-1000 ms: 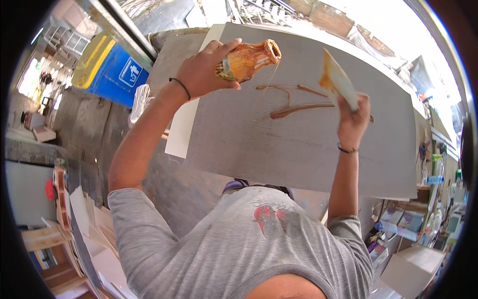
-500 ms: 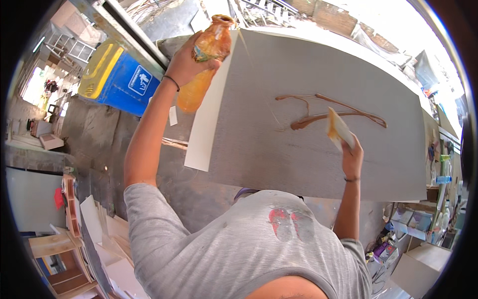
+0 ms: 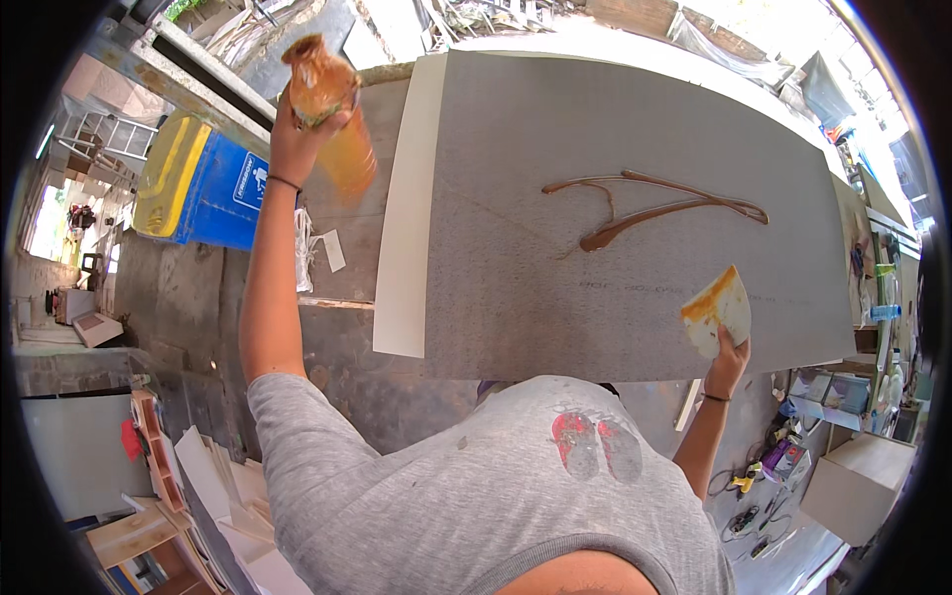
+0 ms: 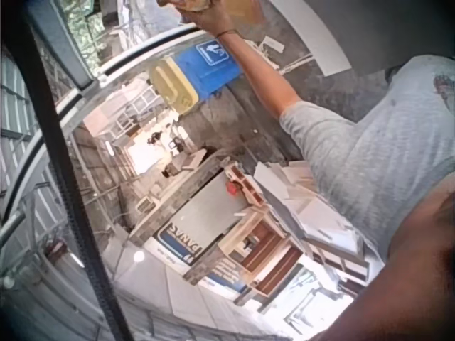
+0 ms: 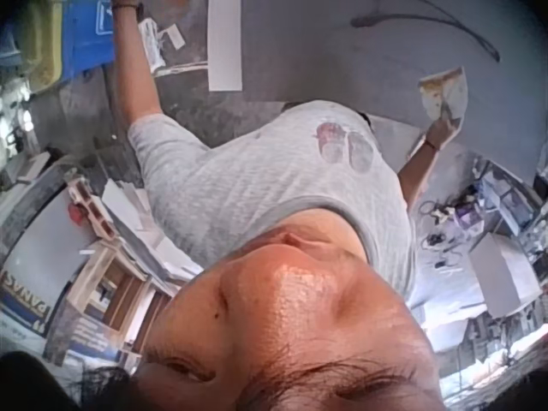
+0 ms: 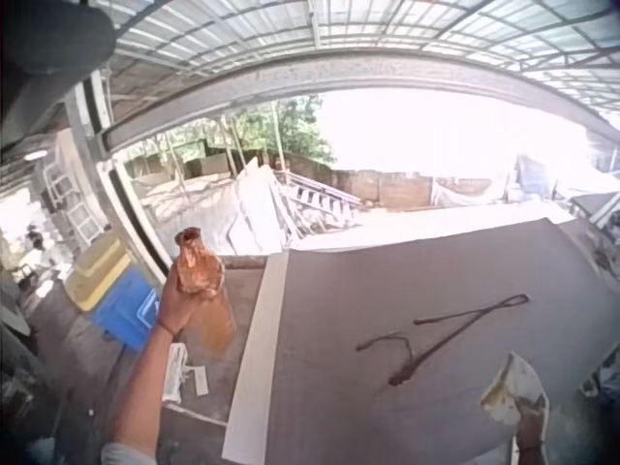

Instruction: The person flips over a large piece of laminate on a workbench to reveal the underside, wipes the surface with a small blue cloth, and then pours liquid adhesive from a plastic bottle onto the panel, spreading some with a hand-held spreader.

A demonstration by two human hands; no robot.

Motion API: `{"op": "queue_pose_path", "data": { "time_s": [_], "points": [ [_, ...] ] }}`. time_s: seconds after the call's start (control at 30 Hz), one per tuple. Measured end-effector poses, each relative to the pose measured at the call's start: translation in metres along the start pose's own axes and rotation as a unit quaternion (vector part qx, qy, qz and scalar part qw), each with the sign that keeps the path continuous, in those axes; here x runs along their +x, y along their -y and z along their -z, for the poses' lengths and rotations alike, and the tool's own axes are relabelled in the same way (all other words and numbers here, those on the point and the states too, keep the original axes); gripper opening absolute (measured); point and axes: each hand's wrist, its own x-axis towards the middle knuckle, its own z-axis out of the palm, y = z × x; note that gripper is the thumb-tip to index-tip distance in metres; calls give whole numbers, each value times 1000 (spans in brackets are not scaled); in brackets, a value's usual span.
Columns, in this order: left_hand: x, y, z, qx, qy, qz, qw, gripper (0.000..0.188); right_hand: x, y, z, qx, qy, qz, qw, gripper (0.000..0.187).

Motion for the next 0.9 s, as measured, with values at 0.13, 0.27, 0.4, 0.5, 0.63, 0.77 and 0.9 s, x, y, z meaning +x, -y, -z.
{"op": "queue_pose_path", "data": {
  "time_s": [0.13,0.27,0.4,0.5,0.63,0.77,0.9],
  "points": [
    [21,-48,-16,-32,37,-61,997,76,2,3,-12,-28,8,16,999,28],
    [28,-91,-35,-102,70,-53,991,85,1,8,-22,-15,16,15,1000,27],
    [33,-102,-40,80,87,-92,989,82,1,16,-34,-21,6,3,1000,27],
    [39,-82,-39,142,56,-106,983,95,0,20,-41,-17,16,19,1000,27],
    [38,-28,-17,132,13,-30,991,90,-3,18,-40,-18,15,7,1000,26],
    [28,38,21,151,-66,49,985,83,-9,15,-31,-10,14,9,1000,25],
    [7,109,48,252,-205,120,938,81,-16,13,-19,-11,-6,8,1000,24]
  ]
}}
